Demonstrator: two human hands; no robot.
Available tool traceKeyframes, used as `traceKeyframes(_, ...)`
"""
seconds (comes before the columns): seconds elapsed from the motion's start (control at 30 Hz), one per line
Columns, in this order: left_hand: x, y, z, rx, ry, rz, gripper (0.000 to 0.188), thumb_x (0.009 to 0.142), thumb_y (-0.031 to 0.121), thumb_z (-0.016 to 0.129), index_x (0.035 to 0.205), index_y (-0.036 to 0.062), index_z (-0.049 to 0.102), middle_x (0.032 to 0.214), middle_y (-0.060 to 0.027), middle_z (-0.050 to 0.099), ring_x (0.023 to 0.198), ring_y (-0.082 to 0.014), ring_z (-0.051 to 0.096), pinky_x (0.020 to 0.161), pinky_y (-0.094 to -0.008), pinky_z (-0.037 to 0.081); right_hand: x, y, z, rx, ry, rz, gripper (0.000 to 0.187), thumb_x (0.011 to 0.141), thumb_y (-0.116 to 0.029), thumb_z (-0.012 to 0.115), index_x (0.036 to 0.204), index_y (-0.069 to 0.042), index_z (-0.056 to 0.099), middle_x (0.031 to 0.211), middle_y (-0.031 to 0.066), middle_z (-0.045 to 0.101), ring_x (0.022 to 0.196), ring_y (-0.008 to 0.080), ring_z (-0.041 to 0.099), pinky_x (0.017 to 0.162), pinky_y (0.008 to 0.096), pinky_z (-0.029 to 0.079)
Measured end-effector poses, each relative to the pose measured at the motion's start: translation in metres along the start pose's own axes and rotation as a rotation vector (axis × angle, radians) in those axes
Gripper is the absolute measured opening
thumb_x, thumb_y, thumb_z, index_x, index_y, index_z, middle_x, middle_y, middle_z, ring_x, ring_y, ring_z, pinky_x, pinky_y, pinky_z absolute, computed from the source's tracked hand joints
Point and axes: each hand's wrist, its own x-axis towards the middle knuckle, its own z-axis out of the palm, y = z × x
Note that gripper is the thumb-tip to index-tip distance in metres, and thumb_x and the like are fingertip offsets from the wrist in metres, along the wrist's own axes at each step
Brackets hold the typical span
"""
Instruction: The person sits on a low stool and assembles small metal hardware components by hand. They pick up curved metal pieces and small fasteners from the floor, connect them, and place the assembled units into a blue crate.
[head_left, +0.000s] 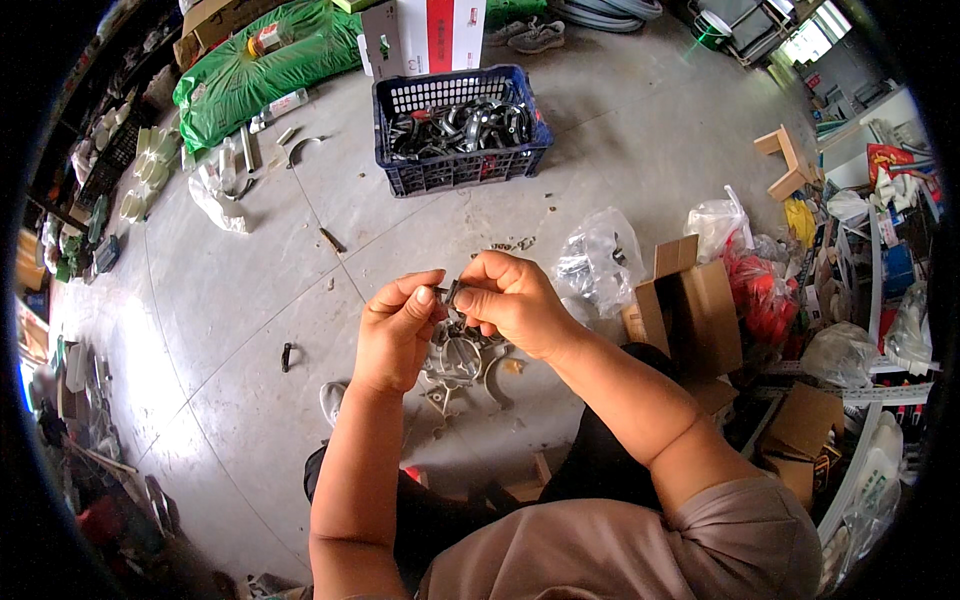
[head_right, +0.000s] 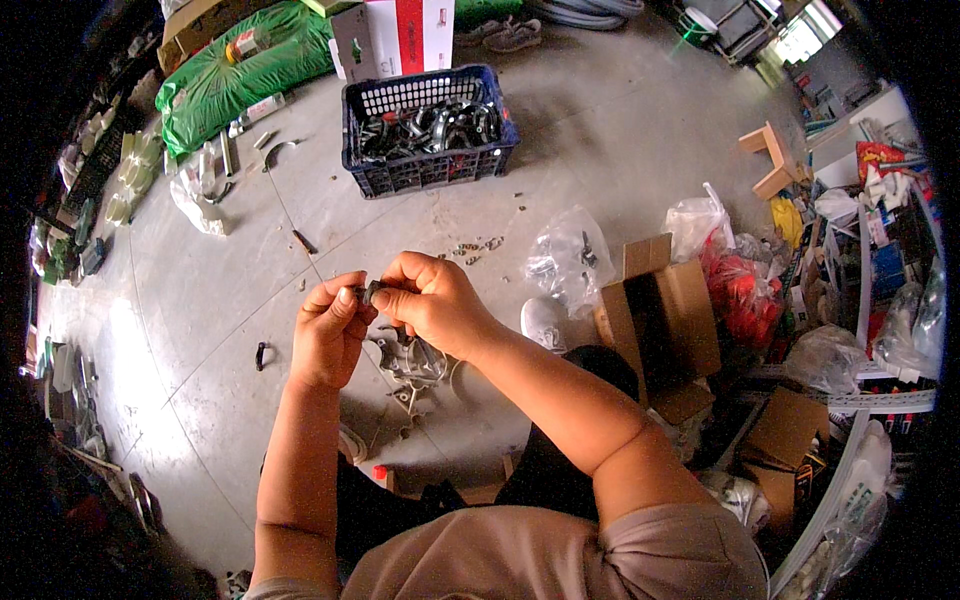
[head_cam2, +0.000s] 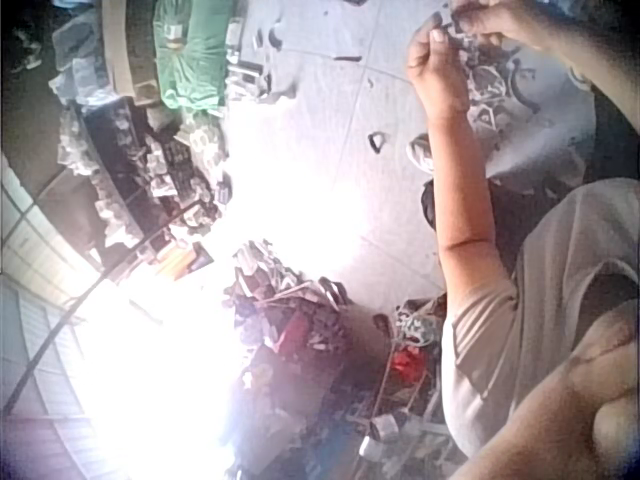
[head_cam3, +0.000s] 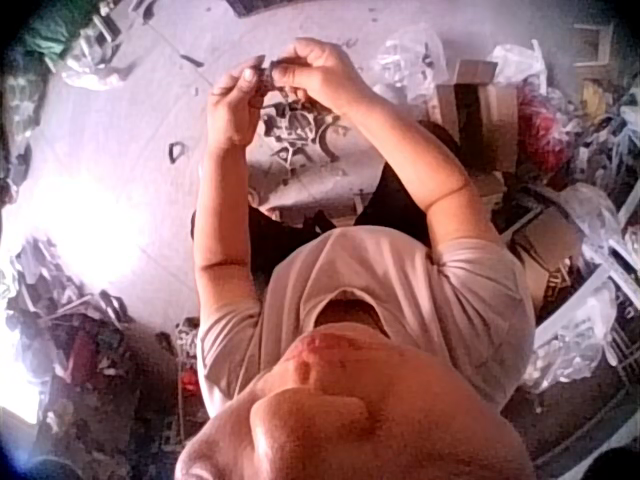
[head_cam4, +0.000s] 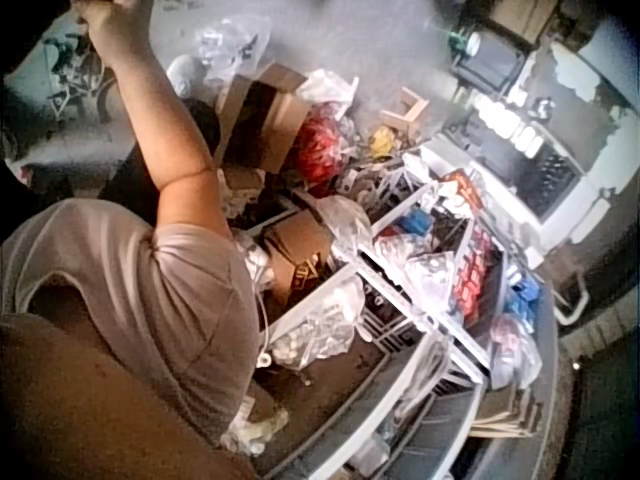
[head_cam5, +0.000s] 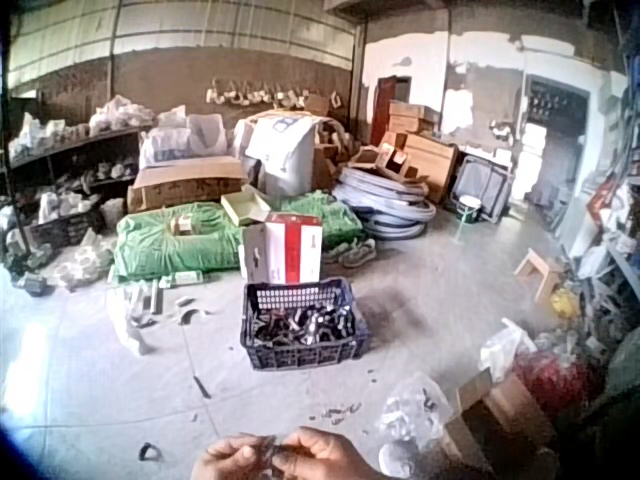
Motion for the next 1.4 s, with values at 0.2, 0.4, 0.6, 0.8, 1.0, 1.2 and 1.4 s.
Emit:
traceKeyframes(0.2,0.001,0.002,-0.004,0.042,0.003,0.028,0.021,0.079,0.005,0.060,0.100,0.0025,0.059,0.086,-0.0036,0.060,0.077,-0.0128,0.054,0.071,-0.0252,0.044,0.001,0.002,0.002,-0.006,0.028,-0.023,0.012,0.080,-0.013,0.060,0.077,-0.003,0.055,0.061,0.0000,0.053,0.050,0.0048,0.046,0.044,0.0192,0.036)
traceKeyframes(0.4,0.002,0.002,-0.005,0.027,-0.036,0.062,0.023,0.078,0.003,0.060,0.101,0.0052,0.056,0.088,-0.0028,0.059,0.080,-0.0137,0.054,0.075,-0.0280,0.041,0.001,0.002,0.003,0.011,0.013,-0.025,0.012,0.080,-0.013,0.060,0.077,-0.003,0.055,0.061,0.0003,0.053,0.050,0.0048,0.046,0.043,0.0189,0.036)
traceKeyframes(0.6,0.003,0.001,-0.008,0.000,-0.088,0.097,0.024,0.077,-0.003,0.060,0.100,0.0030,0.057,0.091,-0.0043,0.060,0.087,-0.0124,0.054,0.079,-0.0242,0.042,0.000,0.001,0.002,0.052,0.013,-0.010,0.011,0.080,-0.012,0.060,0.077,-0.003,0.055,0.061,0.0006,0.053,0.050,0.0050,0.046,0.043,0.0183,0.036)
traceKeyframes(0.8,0.003,0.000,-0.006,0.012,-0.149,0.185,0.022,0.076,-0.004,0.060,0.097,0.0034,0.056,0.095,-0.0057,0.059,0.088,-0.0134,0.054,0.079,-0.0252,0.042,0.000,0.000,-0.001,0.101,-0.035,0.045,0.009,0.080,-0.012,0.061,0.082,-0.005,0.056,0.068,0.0008,0.055,0.056,0.0059,0.050,0.046,0.0172,0.039)
traceKeyframes(1.0,0.002,-0.001,-0.004,-0.075,-0.156,0.165,0.024,0.075,-0.002,0.061,0.097,0.0042,0.055,0.094,-0.0058,0.060,0.087,-0.0136,0.054,0.080,-0.0256,0.043,0.000,-0.001,-0.001,0.122,-0.026,0.056,0.009,0.080,-0.011,0.061,0.082,-0.005,0.056,0.068,0.0009,0.055,0.056,0.0063,0.050,0.046,0.0177,0.039)
traceKeyframes(1.2,0.005,-0.001,-0.007,-0.074,-0.094,0.131,0.030,0.075,0.000,0.062,0.103,0.0058,0.053,0.095,-0.0060,0.060,0.087,-0.0144,0.056,0.077,-0.0267,0.044,0.000,0.001,0.001,0.089,-0.036,0.070,0.007,0.081,-0.011,0.060,0.081,-0.005,0.055,0.066,0.0004,0.054,0.055,0.0059,0.050,0.046,0.0177,0.039)
traceKeyframes(1.4,0.000,0.004,0.005,-0.057,-0.071,0.180,0.026,0.078,0.002,0.060,0.104,0.0038,0.053,0.101,-0.0085,0.059,0.096,-0.0169,0.056,0.079,-0.0276,0.044,0.002,0.002,0.001,0.044,-0.028,0.030,0.007,0.081,-0.011,0.060,0.081,-0.005,0.055,0.066,0.0000,0.054,0.054,0.0056,0.049,0.046,0.0176,0.038)
